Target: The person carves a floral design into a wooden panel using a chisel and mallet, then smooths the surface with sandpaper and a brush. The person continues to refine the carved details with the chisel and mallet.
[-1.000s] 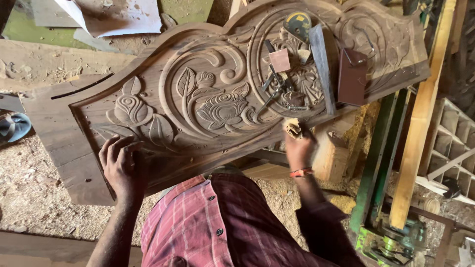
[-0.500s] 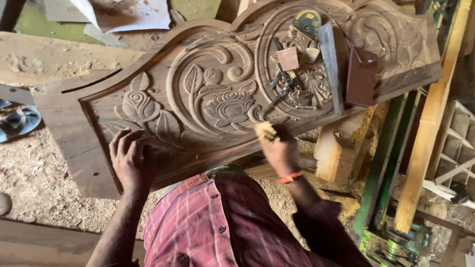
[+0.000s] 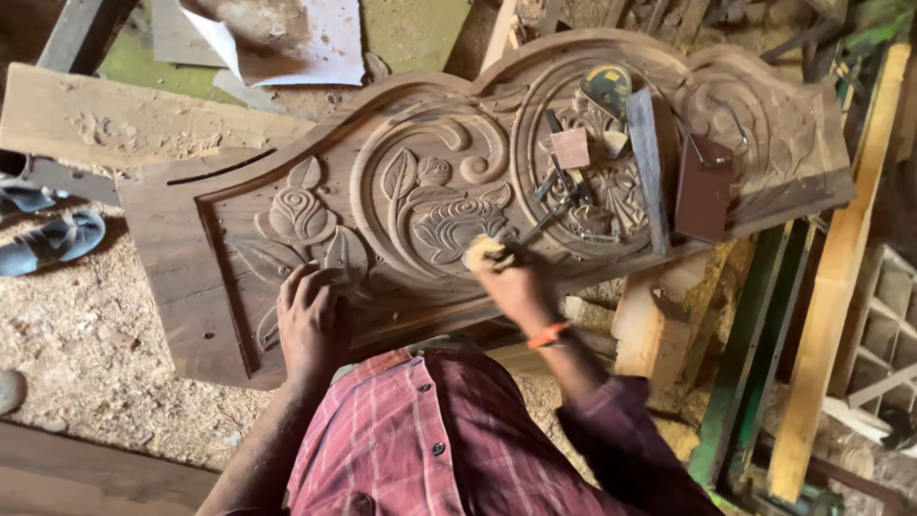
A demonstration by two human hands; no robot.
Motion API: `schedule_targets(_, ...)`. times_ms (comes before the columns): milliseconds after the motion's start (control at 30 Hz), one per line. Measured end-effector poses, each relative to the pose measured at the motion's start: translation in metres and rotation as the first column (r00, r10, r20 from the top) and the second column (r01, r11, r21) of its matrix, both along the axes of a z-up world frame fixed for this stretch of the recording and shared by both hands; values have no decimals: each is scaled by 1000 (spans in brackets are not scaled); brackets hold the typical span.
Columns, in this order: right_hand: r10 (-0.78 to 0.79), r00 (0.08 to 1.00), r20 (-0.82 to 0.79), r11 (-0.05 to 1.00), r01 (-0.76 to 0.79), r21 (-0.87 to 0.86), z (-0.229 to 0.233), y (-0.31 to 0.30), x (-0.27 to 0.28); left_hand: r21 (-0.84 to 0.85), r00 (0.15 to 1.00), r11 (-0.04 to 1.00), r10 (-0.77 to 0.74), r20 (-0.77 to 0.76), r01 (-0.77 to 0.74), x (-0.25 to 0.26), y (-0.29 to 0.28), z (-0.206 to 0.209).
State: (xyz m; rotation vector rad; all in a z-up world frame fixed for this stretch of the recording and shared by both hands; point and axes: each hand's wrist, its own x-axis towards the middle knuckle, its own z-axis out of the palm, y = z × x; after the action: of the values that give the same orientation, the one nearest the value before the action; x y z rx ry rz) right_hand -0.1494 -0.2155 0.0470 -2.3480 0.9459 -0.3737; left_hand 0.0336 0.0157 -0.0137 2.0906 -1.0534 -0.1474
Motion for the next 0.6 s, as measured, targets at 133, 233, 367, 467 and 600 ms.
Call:
schedule_targets(133,237,966,-108,971,-232,53,-17,-10,1,4,999,999,-38,14,38,-10,-8,-2)
schedule_targets(233,226,948,-226,974,-215,73,-44,4,49,-21,996,995,-93,16,93,-15,-27,0)
schedule_targets(367,-150,966,211,840,12,543,-62,-20,112,-43,992,991,-127,-28,125,-15,-40,0)
schedule_targets(467,15,957,291,821,-178,542,-49,-57,122,-12,990,993,-117,-74,116,-12,-44,-1)
schedule_targets(600,447,881,153,873,-467,137,-19,-94,127,21,991,991,-128,-43,129,-7,-45,0)
